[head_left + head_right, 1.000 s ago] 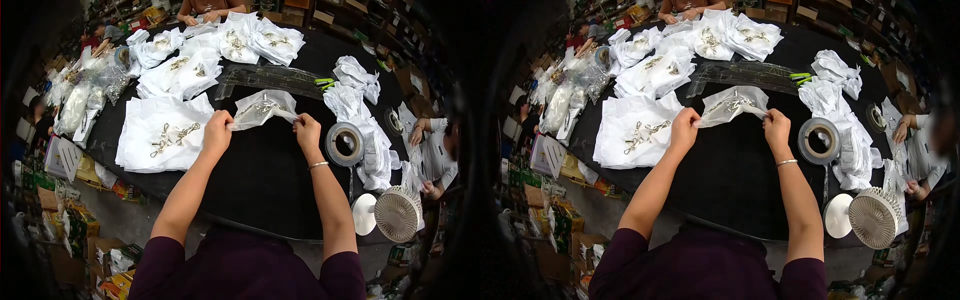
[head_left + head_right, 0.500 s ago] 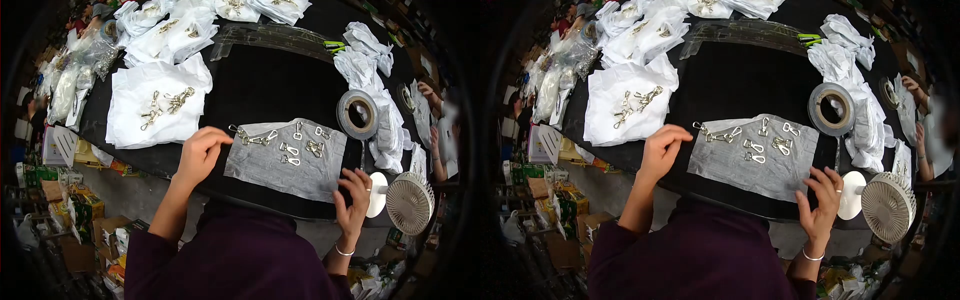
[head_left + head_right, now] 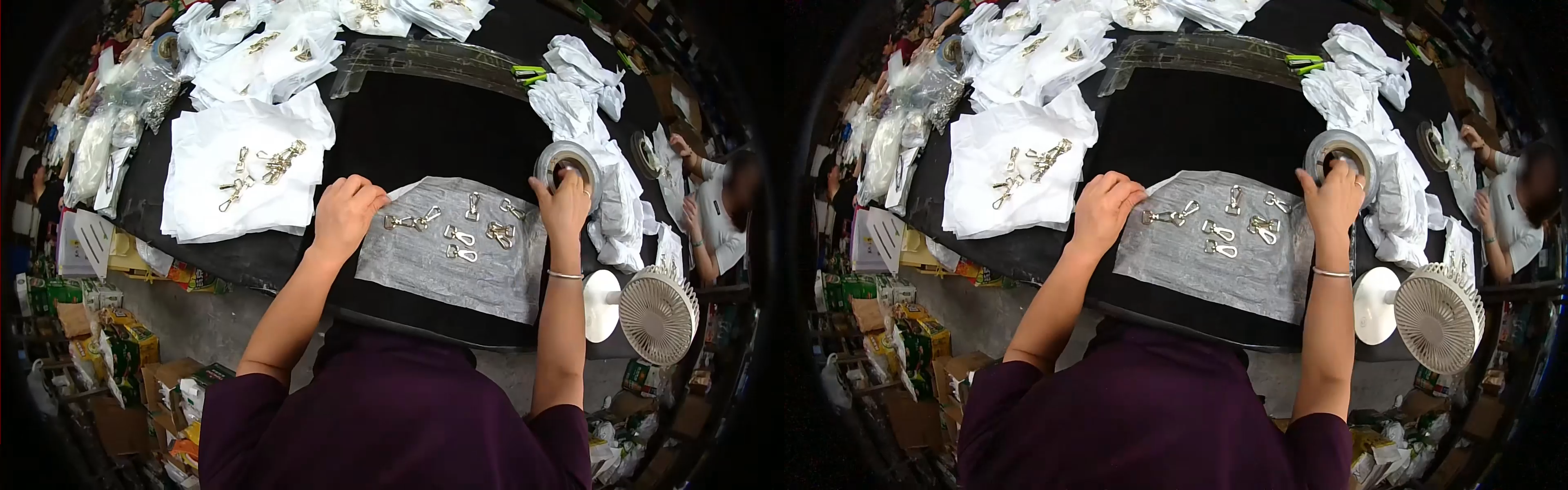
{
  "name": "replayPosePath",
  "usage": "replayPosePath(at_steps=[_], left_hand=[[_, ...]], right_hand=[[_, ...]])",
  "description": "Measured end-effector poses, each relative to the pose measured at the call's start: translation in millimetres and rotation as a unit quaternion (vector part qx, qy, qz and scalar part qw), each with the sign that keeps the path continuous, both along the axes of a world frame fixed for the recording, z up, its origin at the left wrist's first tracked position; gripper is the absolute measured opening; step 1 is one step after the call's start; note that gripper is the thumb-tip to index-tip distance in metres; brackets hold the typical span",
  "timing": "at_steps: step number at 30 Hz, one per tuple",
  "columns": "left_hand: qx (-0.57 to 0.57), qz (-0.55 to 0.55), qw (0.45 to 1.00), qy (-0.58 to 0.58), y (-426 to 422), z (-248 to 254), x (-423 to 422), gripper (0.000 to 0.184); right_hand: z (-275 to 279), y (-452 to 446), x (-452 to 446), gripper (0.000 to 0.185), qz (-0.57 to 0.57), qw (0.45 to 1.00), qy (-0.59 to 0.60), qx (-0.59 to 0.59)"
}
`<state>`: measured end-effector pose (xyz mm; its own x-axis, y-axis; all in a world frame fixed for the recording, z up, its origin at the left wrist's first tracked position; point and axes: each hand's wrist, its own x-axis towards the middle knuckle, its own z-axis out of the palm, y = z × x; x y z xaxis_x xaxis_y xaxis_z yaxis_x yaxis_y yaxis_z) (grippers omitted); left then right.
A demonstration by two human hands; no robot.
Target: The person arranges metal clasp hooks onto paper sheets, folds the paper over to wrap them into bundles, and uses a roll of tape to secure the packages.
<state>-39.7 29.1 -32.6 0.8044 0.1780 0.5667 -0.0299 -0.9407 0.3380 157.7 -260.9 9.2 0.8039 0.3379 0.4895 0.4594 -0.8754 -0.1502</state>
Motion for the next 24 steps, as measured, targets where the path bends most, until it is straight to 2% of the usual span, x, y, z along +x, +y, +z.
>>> replayPosePath(at_steps=[1,5,6,7,8,9,10,11,12,13,15,17,18,21,24], left_hand=[[0.002,0.004,1.0,-0.005,2.8,3.1,0.1,0.012],[-0.238,0.076,0.966,-0.061,-6.2,19.8,-9.7,0.009],[-0.25,0.056,0.965,-0.05,-16.0,34.5,-16.2,0.011],[-0.263,0.038,0.963,-0.038,-24.9,47.9,-21.8,0.014],[-0.27,0.037,0.961,-0.035,-34.6,48.6,-20.6,0.014],[-0.182,-0.04,0.982,-0.037,-48.7,48.3,-17.4,0.014],[-0.118,-0.088,0.989,-0.026,-59.0,39.5,-11.9,0.014],[-0.057,-0.138,0.989,-0.02,-69.4,30.8,-6.5,0.015],[-0.042,-0.146,0.988,-0.009,-71.7,22.3,-4.5,0.015],[-0.027,-0.155,0.988,0.002,-74.2,17.6,-2.1,0.016],[-0.077,-0.181,0.98,0.003,-74.3,14.5,-4.6,0.016],[-0.235,-0.177,0.956,0.024,-69.6,20.6,-16.8,0.014],[-0.237,-0.176,0.955,0.024,-65.5,20.2,-21.7,0.014],[-0.267,-0.074,0.958,0.077,-59.3,18.9,-33.5,0.013],[-0.165,-0.086,0.982,0.038,-68.2,21.1,-35.1,0.011]], right_hand=[[-8.0,-1.7,8.3,0.045,-0.066,0.992,-0.024,-0.109],[-36.2,-22.1,33.7,0.047,-0.029,0.995,-0.023,-0.089],[-28.2,-26.4,31.0,0.047,-0.034,0.995,-0.024,-0.093],[-10.6,-28.1,22.8,0.046,0.008,0.996,0.055,0.077],[10.1,-28.0,9.7,0.045,0.049,0.959,0.135,0.243],[29.3,-26.3,-5.3,0.044,0.087,0.887,0.21,0.402],[42.6,-23.8,-19.1,0.043,0.12,0.78,0.276,0.549],[51.8,-22.4,-35.5,0.043,0.151,0.726,0.296,0.602],[54.9,-23.2,-53.9,0.043,0.181,0.666,0.314,0.652],[49.8,-25.6,-68.5,0.043,0.181,0.666,0.317,0.651],[35.3,-29.0,-94.6,0.047,0.231,0.639,0.359,0.64],[24.2,-28.0,-115.7,0.05,0.248,0.644,0.375,0.619],[19.7,-27.1,-124.4,0.051,0.249,0.653,0.376,0.609],[11.2,-21.7,-136.9,0.051,0.189,0.701,0.358,0.587],[3.2,-14.6,-142.5,0.052,0.179,0.711,0.35,0.583]])
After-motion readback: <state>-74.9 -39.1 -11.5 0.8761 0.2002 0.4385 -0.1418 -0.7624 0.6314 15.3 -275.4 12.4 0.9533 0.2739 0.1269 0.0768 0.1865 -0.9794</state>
